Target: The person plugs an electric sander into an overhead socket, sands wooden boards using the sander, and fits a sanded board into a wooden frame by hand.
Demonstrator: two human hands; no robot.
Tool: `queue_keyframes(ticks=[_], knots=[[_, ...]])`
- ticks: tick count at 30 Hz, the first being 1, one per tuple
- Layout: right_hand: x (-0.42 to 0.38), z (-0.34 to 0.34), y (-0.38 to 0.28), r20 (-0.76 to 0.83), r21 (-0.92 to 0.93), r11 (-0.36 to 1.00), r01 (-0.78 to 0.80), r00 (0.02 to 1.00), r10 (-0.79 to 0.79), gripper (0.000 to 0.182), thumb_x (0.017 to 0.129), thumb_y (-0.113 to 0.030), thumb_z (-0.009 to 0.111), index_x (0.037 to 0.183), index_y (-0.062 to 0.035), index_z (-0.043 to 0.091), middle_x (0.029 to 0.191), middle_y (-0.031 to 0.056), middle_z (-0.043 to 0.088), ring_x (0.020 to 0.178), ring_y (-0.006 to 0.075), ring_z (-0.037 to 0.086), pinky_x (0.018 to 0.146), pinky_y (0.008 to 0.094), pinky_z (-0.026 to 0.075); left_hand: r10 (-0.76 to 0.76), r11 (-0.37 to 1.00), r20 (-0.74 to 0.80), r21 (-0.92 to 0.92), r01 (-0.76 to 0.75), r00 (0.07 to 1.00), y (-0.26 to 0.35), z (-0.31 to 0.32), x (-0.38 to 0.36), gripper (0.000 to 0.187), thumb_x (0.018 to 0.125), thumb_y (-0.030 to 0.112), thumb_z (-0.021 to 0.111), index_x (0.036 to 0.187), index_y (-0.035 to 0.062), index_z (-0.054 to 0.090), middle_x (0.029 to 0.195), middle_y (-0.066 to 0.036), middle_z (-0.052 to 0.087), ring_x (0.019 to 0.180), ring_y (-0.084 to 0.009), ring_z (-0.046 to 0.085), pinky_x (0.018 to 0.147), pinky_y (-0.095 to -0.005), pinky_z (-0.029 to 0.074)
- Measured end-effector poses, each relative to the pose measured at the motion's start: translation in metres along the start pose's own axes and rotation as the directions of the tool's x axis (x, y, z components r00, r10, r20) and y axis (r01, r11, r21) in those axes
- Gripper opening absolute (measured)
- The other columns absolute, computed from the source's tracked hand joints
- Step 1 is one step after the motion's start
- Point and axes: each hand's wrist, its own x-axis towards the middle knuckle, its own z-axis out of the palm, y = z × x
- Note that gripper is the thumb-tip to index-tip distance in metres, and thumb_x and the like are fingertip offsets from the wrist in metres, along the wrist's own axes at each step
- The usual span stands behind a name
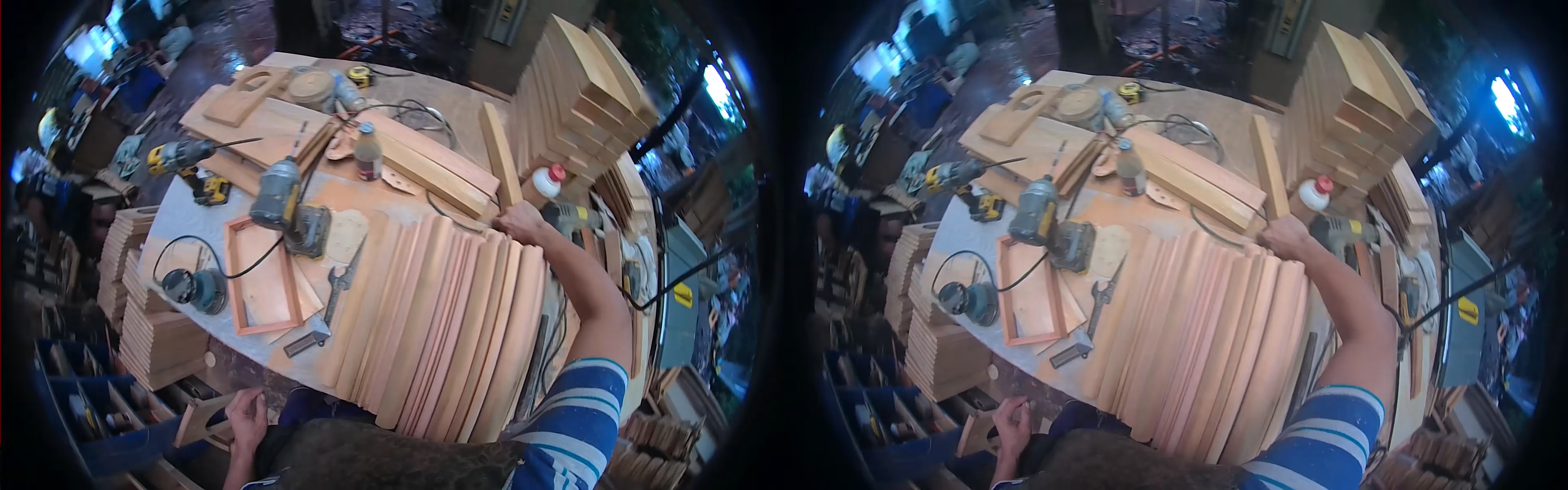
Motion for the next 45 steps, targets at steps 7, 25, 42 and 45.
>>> queue_keyframes(ticks=[7,25,42,45], knots=[[-0.005,0.012,-0.004,-0.14,0.132,0.991,-0.021,0.989,0.04,0.023,0.093,-0.034,0.064,0.104,-0.0193,0.076,0.089,0.0129,0.079,0.086,0.0344,0.079,0.075,0.0479,0.062,-0.012,1.0,-0.09,-0.013,0.011,0.996,-0.011,-0.001,-0.02,0.01,0.094,-0.001,0.071,0.103,-0.0012,0.074,0.092,-0.018,0.074,0.084,-0.0323,0.074,0.076,-0.0381,0.057],[-0.052,-0.046,0.027,-0.687,0.673,0.74,-0.012,0.359,0.631,0.018,0.091,-0.018,0.069,0.087,0.0001,0.071,0.062,0.0122,0.062,0.056,0.0208,0.06,0.058,0.0365,0.05,-0.05,0.999,-0.107,-0.013,0.049,0.993,0.004,-0.011,-0.023,0.01,0.096,0.001,0.069,0.103,-0.0048,0.073,0.09,-0.019,0.072,0.08,-0.0305,0.072,0.076,-0.0358,0.056],[-0.219,-0.318,-0.032,-0.448,0.367,0.711,0.6,-0.556,0.7,0.009,0.1,-0.008,0.068,0.103,0.0001,0.071,0.08,0.004,0.063,0.069,0.0109,0.062,0.062,0.0255,0.053,0.577,0.709,-0.169,-0.382,-0.593,0.799,0.135,0.012,0.105,0.022,0.092,-0.006,0.071,0.114,-0.0048,0.071,0.097,-0.016,0.075,0.086,-0.0249,0.073,0.08,-0.034,0.058],[-0.243,-0.333,-0.029,-0.916,0.062,0.699,-0.712,-0.319,-0.243,0.021,0.105,-0.014,0.064,0.117,0.0015,0.071,0.086,0.0063,0.07,0.075,0.0133,0.068,0.069,0.0289,0.057,0.683,0.556,-0.113,-0.56,-0.614,0.722,0.167,0.035,0.131,0.034,0.094,-0.004,0.071,0.127,-0.0036,0.066,0.109,-0.016,0.075,0.095,-0.0226,0.074,0.086,-0.0355,0.058]])
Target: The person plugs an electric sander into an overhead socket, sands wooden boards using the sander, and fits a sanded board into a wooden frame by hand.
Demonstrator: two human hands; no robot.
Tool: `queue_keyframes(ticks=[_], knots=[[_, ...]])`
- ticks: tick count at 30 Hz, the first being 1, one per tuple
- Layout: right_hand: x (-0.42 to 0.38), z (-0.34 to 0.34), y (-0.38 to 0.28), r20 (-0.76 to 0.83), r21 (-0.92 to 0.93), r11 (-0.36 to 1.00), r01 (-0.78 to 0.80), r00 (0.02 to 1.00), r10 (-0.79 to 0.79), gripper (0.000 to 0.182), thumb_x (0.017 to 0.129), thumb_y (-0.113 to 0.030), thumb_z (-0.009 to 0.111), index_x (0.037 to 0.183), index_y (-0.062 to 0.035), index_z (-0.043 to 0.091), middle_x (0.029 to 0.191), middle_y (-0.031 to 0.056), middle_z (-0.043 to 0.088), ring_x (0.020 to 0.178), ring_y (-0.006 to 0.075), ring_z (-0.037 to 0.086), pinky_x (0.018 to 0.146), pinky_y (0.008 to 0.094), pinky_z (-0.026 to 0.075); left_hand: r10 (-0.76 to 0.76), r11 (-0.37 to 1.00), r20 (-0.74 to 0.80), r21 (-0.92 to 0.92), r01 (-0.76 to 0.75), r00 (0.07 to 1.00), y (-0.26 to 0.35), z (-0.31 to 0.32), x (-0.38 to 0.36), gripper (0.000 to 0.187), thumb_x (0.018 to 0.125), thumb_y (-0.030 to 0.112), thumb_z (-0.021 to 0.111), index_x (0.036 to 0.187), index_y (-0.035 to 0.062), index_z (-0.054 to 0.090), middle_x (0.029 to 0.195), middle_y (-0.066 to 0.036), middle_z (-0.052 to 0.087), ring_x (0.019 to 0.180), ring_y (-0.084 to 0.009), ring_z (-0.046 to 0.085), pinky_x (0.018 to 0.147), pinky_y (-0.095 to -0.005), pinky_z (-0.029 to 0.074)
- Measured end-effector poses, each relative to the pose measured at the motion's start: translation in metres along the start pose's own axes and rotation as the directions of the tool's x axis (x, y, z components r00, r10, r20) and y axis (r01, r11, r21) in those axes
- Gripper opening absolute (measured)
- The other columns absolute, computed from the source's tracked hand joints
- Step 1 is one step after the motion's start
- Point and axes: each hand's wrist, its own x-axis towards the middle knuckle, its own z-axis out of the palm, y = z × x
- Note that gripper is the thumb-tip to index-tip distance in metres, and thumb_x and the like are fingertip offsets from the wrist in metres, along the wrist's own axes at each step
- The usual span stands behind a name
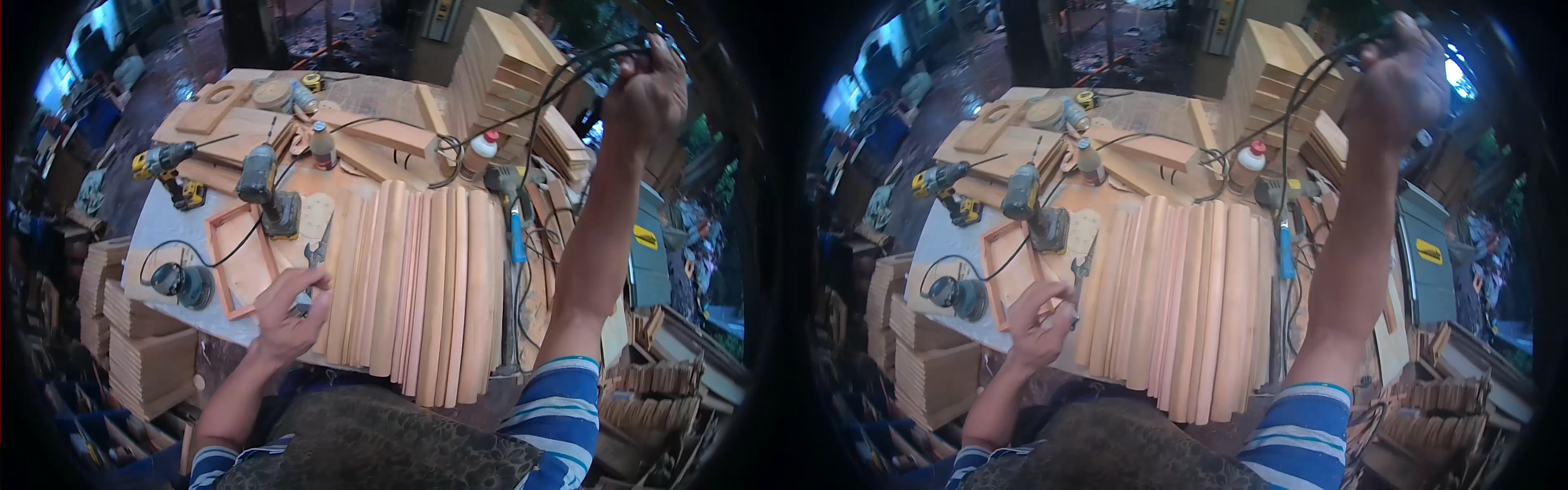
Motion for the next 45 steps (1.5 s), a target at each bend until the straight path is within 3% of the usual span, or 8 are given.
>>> queue_keyframes(ticks=[4,6,10,16,22,27,34,45], knots=[[0.061,-0.035,-0.031,0.103,-0.061,0.991,0.117,0.989,-0.11,0.028,0.097,-0.01,0.068,0.124,-0.0008,0.07,0.105,0.0114,0.076,0.095,0.0173,0.075,0.081,0.031,0.06,0.0,0.981,0.069,-0.194,0.013,0.998,0.0,0.037,0.059,0.057,0.091,0.006,0.079,0.143,-0.0057,0.057,0.125,-0.018,0.072,0.099,-0.0224,0.073,0.088,-0.0336,0.06],[0.1,-0.047,-0.086,0.523,0.642,0.277,-0.715,0.673,0.523,0.023,0.106,-0.026,0.067,0.113,-0.0055,0.074,0.088,0.0014,0.07,0.06,0.0053,0.056,0.053,0.0226,0.046,-0.038,0.931,0.186,-0.35,0.102,0.982,0.008,0.059,0.092,0.068,0.093,0.013,0.082,0.15,-0.006,0.05,0.13,-0.021,0.07,0.103,-0.0232,0.073,0.09,-0.0343,0.06],[0.144,-0.064,-0.13,0.69,0.694,0.007,-0.72,0.667,0.28,0.022,0.105,-0.024,0.068,0.096,-0.0042,0.071,0.069,-0.0028,0.06,0.056,0.0053,0.055,0.052,0.0224,0.045,-0.14,0.868,0.443,-0.375,0.325,0.886,0.055,0.107,0.153,0.076,0.104,0.035,0.073,0.157,-0.0081,0.039,0.15,-0.025,0.055,0.12,-0.0224,0.066,0.1,-0.0354,0.056],[0.164,-0.088,-0.146,0.821,0.548,0.144,-0.824,0.563,0.096,0.024,0.108,-0.021,0.061,0.096,-0.001,0.068,0.071,0.0025,0.064,0.062,0.0103,0.063,0.06,0.0275,0.054,-0.007,0.901,0.604,-0.343,0.267,0.797,0.082,0.137,0.207,0.071,0.11,0.051,0.057,0.149,-0.0074,0.046,0.132,-0.023,0.067,0.1,-0.0248,0.074,0.088,-0.036,0.061],[0.14,-0.161,-0.099,0.969,0.189,0.413,-0.891,0.237,0.067,0.039,0.112,-0.028,0.057,0.136,0.0031,0.061,0.096,0.0147,0.077,0.085,0.0214,0.077,0.078,0.036,0.063,-0.266,0.318,0.538,-0.734,0.6,0.8,0.075,0.126,0.223,0.044,0.116,0.043,0.043,0.115,0.0009,0.055,0.108,-0.019,0.069,0.096,-0.0301,0.075,0.086,-0.0468,0.066],[0.018,-0.264,-0.038,0.903,-0.179,0.46,-0.87,0.04,0.428,0.028,0.105,-0.015,0.058,0.124,0.0014,0.071,0.093,0.0109,0.077,0.08,0.0183,0.074,0.075,0.0343,0.059,-0.296,0.077,0.573,-0.783,0.618,0.764,0.051,0.117,0.23,0.042,0.116,0.046,0.045,0.099,0.0106,0.058,0.096,-0.009,0.064,0.071,-0.0173,0.057,0.076,-0.0394,0.058],[-0.246,-0.377,0.109,0.634,-0.765,0.57,-0.299,-0.194,0.749,0.042,0.092,-0.004,0.058,0.128,-0.0138,0.075,0.109,0.0235,0.076,0.104,0.0407,0.074,0.094,0.0507,0.057,-0.188,0.218,0.494,-0.822,0.526,0.849,0.053,0.126,0.23,0.034,0.115,0.043,0.05,0.098,0.0151,0.06,0.093,-0.003,0.063,0.066,-0.011,0.051,0.068,-0.0304,0.049],[-0.469,-0.328,0.213,0.885,-0.46,0.641,-0.615,-0.26,0.386,0.027,0.094,-0.011,0.062,0.115,-0.0119,0.08,0.111,0.0252,0.074,0.106,0.0413,0.071,0.095,0.0497,0.056,-0.647,0.583,0.149,-0.535,0.611,0.748,0.023,0.2,0.287,0.032,0.112,0.026,0.057,0.134,0.0032,0.057,0.125,-0.012,0.072,0.102,-0.0227,0.073,0.088,-0.0381,0.063]])
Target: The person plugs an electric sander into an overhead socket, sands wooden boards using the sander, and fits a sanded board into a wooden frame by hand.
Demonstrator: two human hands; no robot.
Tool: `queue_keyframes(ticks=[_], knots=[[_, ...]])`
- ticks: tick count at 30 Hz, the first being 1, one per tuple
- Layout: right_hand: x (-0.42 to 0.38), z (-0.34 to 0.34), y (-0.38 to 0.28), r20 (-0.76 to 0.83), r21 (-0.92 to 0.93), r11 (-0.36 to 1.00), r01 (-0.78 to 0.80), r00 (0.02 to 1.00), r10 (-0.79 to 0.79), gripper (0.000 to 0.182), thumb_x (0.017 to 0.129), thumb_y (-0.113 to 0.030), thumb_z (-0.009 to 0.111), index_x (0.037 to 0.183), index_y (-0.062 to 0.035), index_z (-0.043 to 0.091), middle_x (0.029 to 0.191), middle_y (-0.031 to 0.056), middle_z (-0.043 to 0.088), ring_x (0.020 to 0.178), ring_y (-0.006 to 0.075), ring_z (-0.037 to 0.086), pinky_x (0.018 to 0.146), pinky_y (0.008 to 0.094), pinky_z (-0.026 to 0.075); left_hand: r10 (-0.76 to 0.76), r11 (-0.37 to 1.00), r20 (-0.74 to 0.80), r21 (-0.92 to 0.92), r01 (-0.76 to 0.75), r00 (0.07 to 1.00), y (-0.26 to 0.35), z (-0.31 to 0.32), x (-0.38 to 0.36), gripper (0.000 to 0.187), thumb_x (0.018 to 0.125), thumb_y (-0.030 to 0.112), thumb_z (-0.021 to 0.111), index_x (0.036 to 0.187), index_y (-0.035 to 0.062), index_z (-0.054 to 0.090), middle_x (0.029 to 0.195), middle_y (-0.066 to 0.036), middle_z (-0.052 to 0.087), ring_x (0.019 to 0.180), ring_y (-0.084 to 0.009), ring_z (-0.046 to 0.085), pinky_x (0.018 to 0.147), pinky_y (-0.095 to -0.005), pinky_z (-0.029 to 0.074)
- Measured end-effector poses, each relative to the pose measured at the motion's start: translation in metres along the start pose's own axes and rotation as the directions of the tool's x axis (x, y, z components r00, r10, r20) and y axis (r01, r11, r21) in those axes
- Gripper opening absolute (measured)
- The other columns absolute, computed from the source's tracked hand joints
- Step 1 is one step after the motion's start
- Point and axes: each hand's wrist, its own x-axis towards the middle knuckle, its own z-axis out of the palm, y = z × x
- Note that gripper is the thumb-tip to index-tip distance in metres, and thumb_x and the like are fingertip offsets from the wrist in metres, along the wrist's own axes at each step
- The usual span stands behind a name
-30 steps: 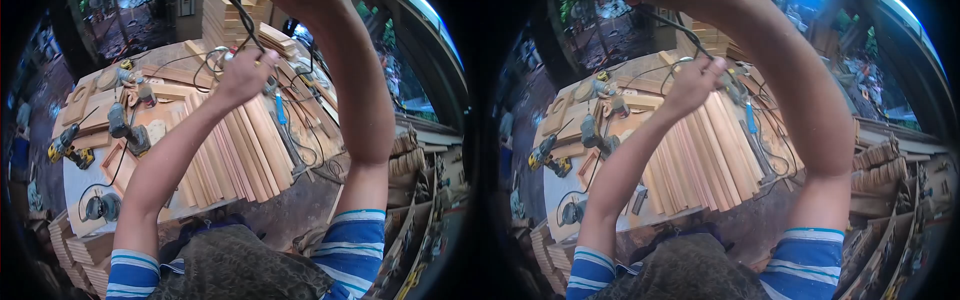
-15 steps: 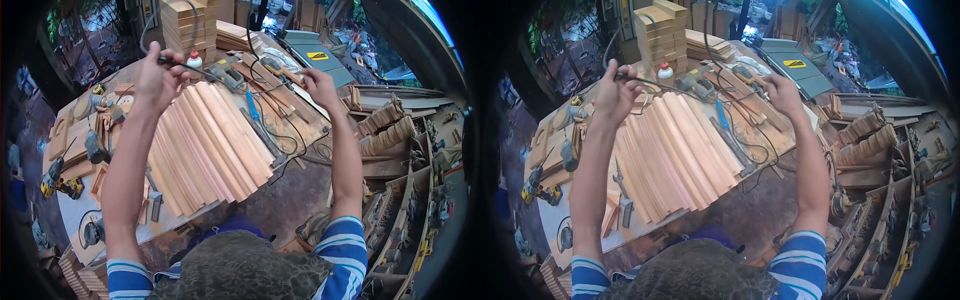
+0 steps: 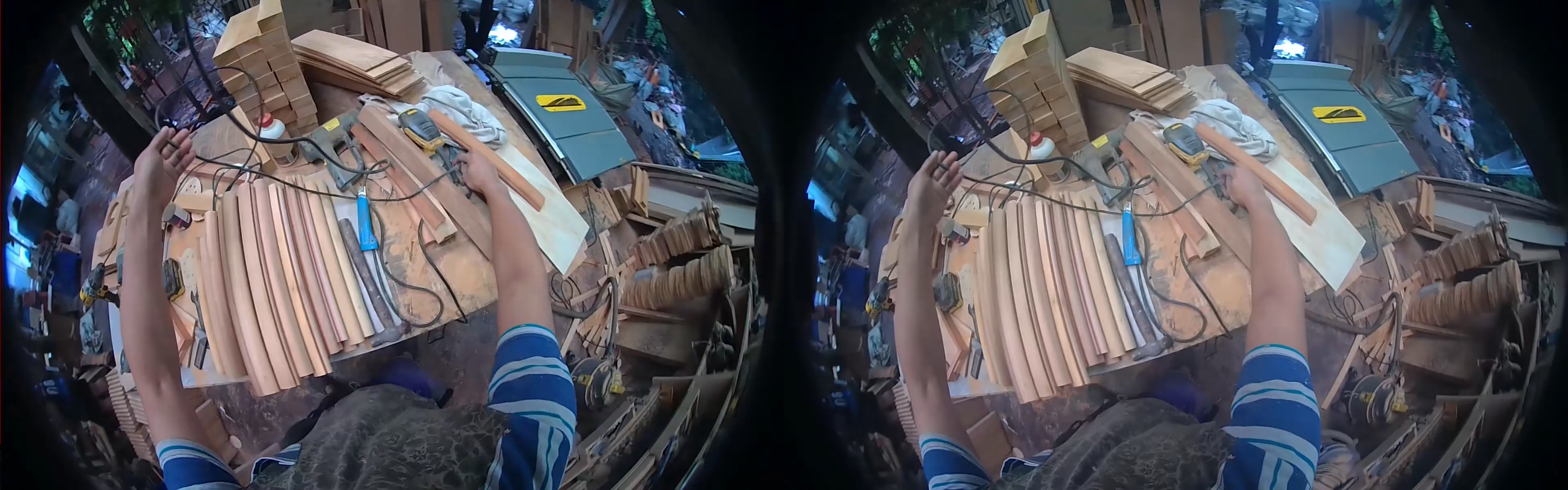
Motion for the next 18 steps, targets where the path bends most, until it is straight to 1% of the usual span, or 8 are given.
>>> queue_keyframes(ticks=[3,7,9,10,11,12,15,18], knots=[[0.021,-0.005,0.021,-0.219,0.266,0.963,0.052,0.976,0.008,0.021,0.095,-0.01,0.061,0.107,-0.0077,0.078,0.099,0.0222,0.075,0.098,0.0402,0.073,0.087,0.0485,0.056,-0.042,0.998,-0.034,0.042,0.043,0.999,-0.018,0.009,-0.011,0.033,0.111,0.023,0.058,0.137,0.0024,0.056,0.124,-0.013,0.072,0.102,-0.0235,0.073,0.088,-0.0381,0.063],[0.019,-0.086,0.007,-0.303,0.178,0.973,0.149,0.949,-0.09,0.02,0.094,-0.017,0.068,0.106,-0.0025,0.075,0.103,0.0247,0.074,0.096,0.0437,0.071,0.085,0.0509,0.054,-0.021,0.998,-0.016,0.063,0.022,1.0,-0.048,0.022,-0.03,0.04,0.108,0.027,0.061,0.135,-0.0024,0.058,0.126,-0.015,0.07,0.102,-0.024,0.072,0.085,-0.0356,0.063],[0.006,-0.12,0.001,-0.317,0.284,0.952,0.116,0.948,-0.021,0.022,0.097,-0.018,0.068,0.109,-0.0003,0.075,0.101,0.0236,0.073,0.096,0.0398,0.07,0.086,0.0471,0.053,-0.072,0.995,-0.007,0.075,0.073,0.997,-0.061,0.021,-0.04,0.047,0.107,0.028,0.063,0.142,-0.003,0.054,0.132,-0.015,0.067,0.104,-0.0225,0.072,0.087,-0.0352,0.062],[0.0,-0.124,0.012,-0.432,0.165,0.948,0.273,0.884,-0.18,0.018,0.105,-0.015,0.063,0.111,-0.0007,0.072,0.093,0.0126,0.068,0.083,0.0219,0.067,0.076,0.037,0.054,0.023,0.981,-0.012,0.193,-0.02,1.0,-0.066,0.041,-0.062,0.05,0.107,0.028,0.064,0.145,-0.0033,0.052,0.133,-0.014,0.067,0.105,-0.0211,0.071,0.087,-0.0346,0.062],[-0.014,-0.133,0.011,-0.406,0.24,0.936,0.258,0.902,-0.145,0.018,0.108,-0.015,0.062,0.11,0.0011,0.07,0.093,0.0098,0.063,0.082,0.0194,0.063,0.075,0.0361,0.053,0.113,0.946,-0.005,0.307,-0.106,0.994,-0.074,0.06,-0.083,0.054,0.107,0.027,0.064,0.148,-0.0036,0.05,0.134,-0.013,0.066,0.107,-0.0198,0.071,0.088,-0.034,0.061],[-0.033,-0.146,-0.001,-0.392,0.25,0.946,0.208,0.915,-0.098,0.022,0.1,-0.02,0.066,0.101,0.001,0.072,0.092,0.0201,0.07,0.091,0.0354,0.069,0.079,0.0436,0.052,0.157,0.921,0.024,0.358,-0.155,0.987,-0.081,0.074,-0.101,0.058,0.106,0.027,0.066,0.152,-0.0036,0.049,0.133,-0.011,0.066,0.109,-0.0173,0.069,0.09,-0.0326,0.059],[-0.083,-0.145,-0.021,-0.156,0.469,0.883,0.01,0.985,0.071,0.033,0.109,-0.028,0.059,0.096,0.0013,0.066,0.075,0.0105,0.066,0.06,0.0182,0.065,0.059,0.0375,0.05,0.218,0.832,0.194,0.476,-0.286,0.957,-0.123,0.106,-0.159,0.051,0.1,0.022,0.067,0.144,-0.0018,0.057,0.13,-0.01,0.066,0.109,-0.017,0.066,0.095,-0.0328,0.054],[-0.125,-0.124,-0.041,0.04,0.725,0.666,-0.175,0.976,0.213,0.042,0.113,-0.037,0.055,0.095,0.0001,0.066,0.076,0.0071,0.067,0.058,0.0127,0.063,0.054,0.0304,0.051,0.019,0.836,0.377,0.501,-0.222,0.926,-0.178,0.137,-0.225,0.045,0.098,0.023,0.072,0.136,0.0023,0.061,0.118,-0.007,0.067,0.102,-0.0159,0.065,0.093,-0.0321,0.052]])
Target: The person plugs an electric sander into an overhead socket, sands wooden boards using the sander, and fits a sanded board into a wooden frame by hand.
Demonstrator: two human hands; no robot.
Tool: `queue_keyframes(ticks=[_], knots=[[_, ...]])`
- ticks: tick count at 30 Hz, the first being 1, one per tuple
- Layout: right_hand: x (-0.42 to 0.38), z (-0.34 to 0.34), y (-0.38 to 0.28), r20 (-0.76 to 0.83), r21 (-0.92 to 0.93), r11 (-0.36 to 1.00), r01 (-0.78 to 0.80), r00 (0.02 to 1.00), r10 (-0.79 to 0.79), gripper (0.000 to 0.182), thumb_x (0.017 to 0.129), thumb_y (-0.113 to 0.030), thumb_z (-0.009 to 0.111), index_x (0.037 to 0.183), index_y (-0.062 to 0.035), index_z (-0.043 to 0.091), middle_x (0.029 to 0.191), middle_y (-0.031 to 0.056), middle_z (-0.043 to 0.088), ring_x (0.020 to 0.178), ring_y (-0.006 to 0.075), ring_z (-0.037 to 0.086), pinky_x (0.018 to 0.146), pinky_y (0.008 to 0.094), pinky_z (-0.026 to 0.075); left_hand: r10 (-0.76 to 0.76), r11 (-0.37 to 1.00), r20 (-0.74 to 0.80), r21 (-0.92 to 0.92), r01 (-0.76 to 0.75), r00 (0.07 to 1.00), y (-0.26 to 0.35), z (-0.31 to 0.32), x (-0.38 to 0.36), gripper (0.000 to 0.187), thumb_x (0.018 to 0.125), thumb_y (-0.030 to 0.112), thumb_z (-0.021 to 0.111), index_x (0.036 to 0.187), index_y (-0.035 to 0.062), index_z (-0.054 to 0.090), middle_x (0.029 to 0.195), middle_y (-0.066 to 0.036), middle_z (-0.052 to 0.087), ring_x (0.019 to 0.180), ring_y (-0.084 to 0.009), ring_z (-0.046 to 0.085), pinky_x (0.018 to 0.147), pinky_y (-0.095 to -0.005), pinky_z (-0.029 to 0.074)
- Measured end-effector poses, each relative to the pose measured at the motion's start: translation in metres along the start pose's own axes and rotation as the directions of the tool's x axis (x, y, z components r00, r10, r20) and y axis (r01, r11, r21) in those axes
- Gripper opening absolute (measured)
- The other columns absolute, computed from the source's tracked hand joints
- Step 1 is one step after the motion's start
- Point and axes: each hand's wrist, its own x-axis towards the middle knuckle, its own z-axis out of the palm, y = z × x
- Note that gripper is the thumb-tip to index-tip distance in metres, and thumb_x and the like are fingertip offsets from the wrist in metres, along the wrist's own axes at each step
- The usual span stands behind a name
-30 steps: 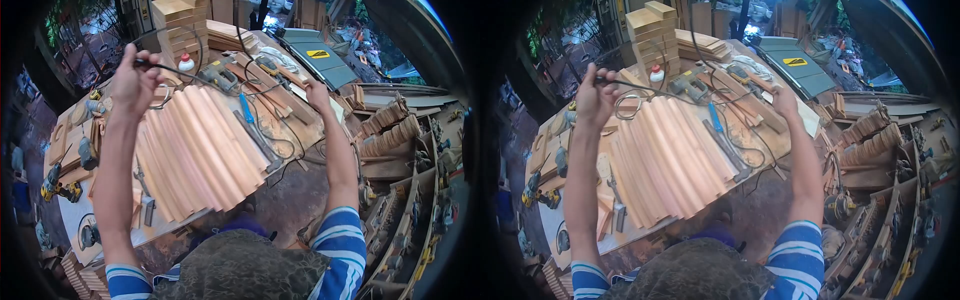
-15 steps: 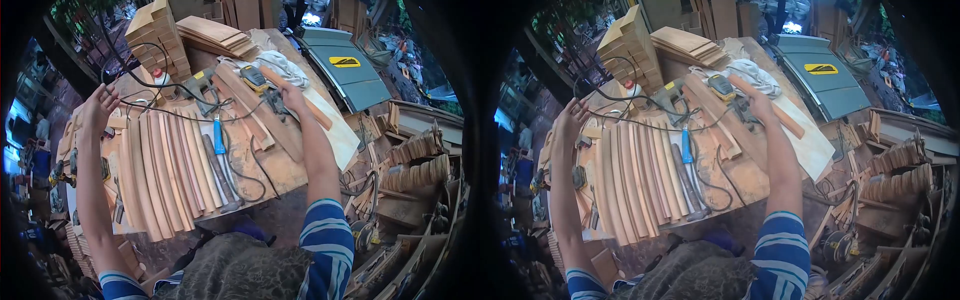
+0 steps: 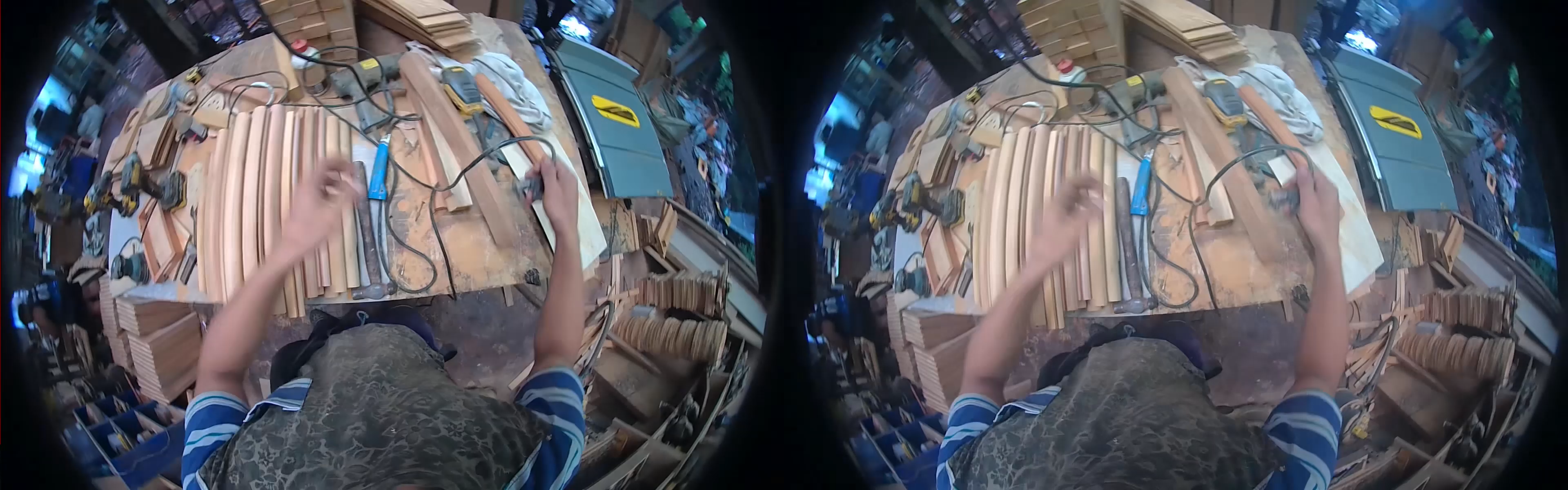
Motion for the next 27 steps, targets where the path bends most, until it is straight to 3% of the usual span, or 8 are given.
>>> queue_keyframes(ticks=[5,8,10,12,14,17,21,27], knots=[[-0.054,0.048,0.026,0.231,0.438,0.835,-0.333,0.939,0.253,0.037,0.114,-0.037,0.055,0.1,-0.0037,0.062,0.077,0.0073,0.068,0.06,0.0156,0.065,0.054,0.0316,0.055,-0.283,0.849,0.563,0.523,-0.07,0.777,0.032,0.066,-0.066,0.069,0.101,0.036,0.071,0.147,-0.0099,0.049,0.145,-0.031,0.057,0.136,-0.0436,0.057,0.118,-0.0491,0.045],[-0.072,0.061,0.019,0.303,0.751,0.551,-0.363,0.932,0.201,0.027,0.112,-0.03,0.059,0.104,-0.0047,0.062,0.087,0.0093,0.071,0.069,0.0178,0.069,0.061,0.0362,0.059,-0.075,0.857,0.541,0.465,-0.224,0.838,0.026,0.06,-0.093,0.065,0.1,0.036,0.072,0.146,-0.0056,0.052,0.144,-0.026,0.058,0.135,-0.0427,0.055,0.116,-0.0494,0.045],[-0.073,0.075,0.032,0.152,0.646,0.722,-0.247,0.969,0.196,0.018,0.109,-0.02,0.061,0.102,-0.0029,0.064,0.096,0.0109,0.071,0.083,0.0218,0.072,0.068,0.038,0.059,0.027,0.859,0.477,0.439,-0.264,0.879,0.019,0.046,-0.102,0.063,0.1,0.036,0.072,0.145,-0.0046,0.054,0.142,-0.026,0.06,0.133,-0.0429,0.057,0.115,-0.0498,0.046],[-0.079,0.067,0.005,0.17,-0.434,0.886,0.163,0.981,-0.097,0.006,0.1,-0.005,0.063,0.101,-0.0009,0.068,0.107,0.0172,0.069,0.088,0.0269,0.071,0.075,0.0377,0.059,0.165,0.864,0.354,0.399,-0.308,0.921,0.018,0.031,-0.106,0.06,0.099,0.036,0.073,0.144,-0.0011,0.057,0.139,-0.025,0.063,0.129,-0.043,0.06,0.112,-0.0515,0.047],[-0.065,0.066,-0.024,0.218,-0.48,0.522,0.705,0.672,-0.708,0.022,0.086,0.005,0.064,0.105,-0.0016,0.074,0.113,0.0217,0.067,0.097,0.0321,0.07,0.082,0.0396,0.058,0.341,0.848,0.194,0.358,-0.39,0.92,0.022,0.023,-0.107,0.058,0.099,0.032,0.076,0.145,0.0014,0.058,0.142,-0.024,0.063,0.133,-0.0413,0.06,0.111,-0.0504,0.05],[-0.063,0.064,-0.121,0.155,-0.35,0.482,0.804,0.557,-0.816,0.041,0.077,0.009,0.065,0.114,-0.0055,0.077,0.121,0.0231,0.064,0.102,0.0363,0.068,0.088,0.0426,0.058,0.553,0.766,0.062,0.354,-0.537,0.831,0.069,-0.001,-0.089,0.065,0.097,0.03,0.078,0.15,0.0024,0.052,0.146,-0.021,0.059,0.132,-0.0391,0.061,0.111,-0.046,0.051],[-0.062,0.078,-0.241,0.212,-0.445,-0.057,0.894,0.044,-0.976,0.048,0.071,0.007,0.075,0.115,-0.0105,0.081,0.119,0.0176,0.064,0.101,0.0359,0.068,0.079,0.0395,0.059,0.805,0.583,-0.153,0.384,-0.716,0.573,0.122,-0.028,-0.061,0.071,0.095,0.026,0.082,0.15,-0.0036,0.049,0.14,-0.026,0.061,0.121,-0.0389,0.065,0.102,-0.0435,0.056],[-0.069,0.154,-0.303,0.225,-0.383,-0.351,0.855,-0.282,-0.933,0.045,0.072,0.004,0.084,0.116,-0.0071,0.081,0.121,0.0163,0.06,0.1,0.0311,0.068,0.08,0.0404,0.06,0.617,0.712,-0.328,-0.156,-0.685,0.715,0.147,-0.061,-0.048,0.045,0.099,0.01,0.074,0.14,-0.0023,0.06,0.095,-0.013,0.072,0.079,-0.0217,0.069,0.075,-0.0341,0.057]])
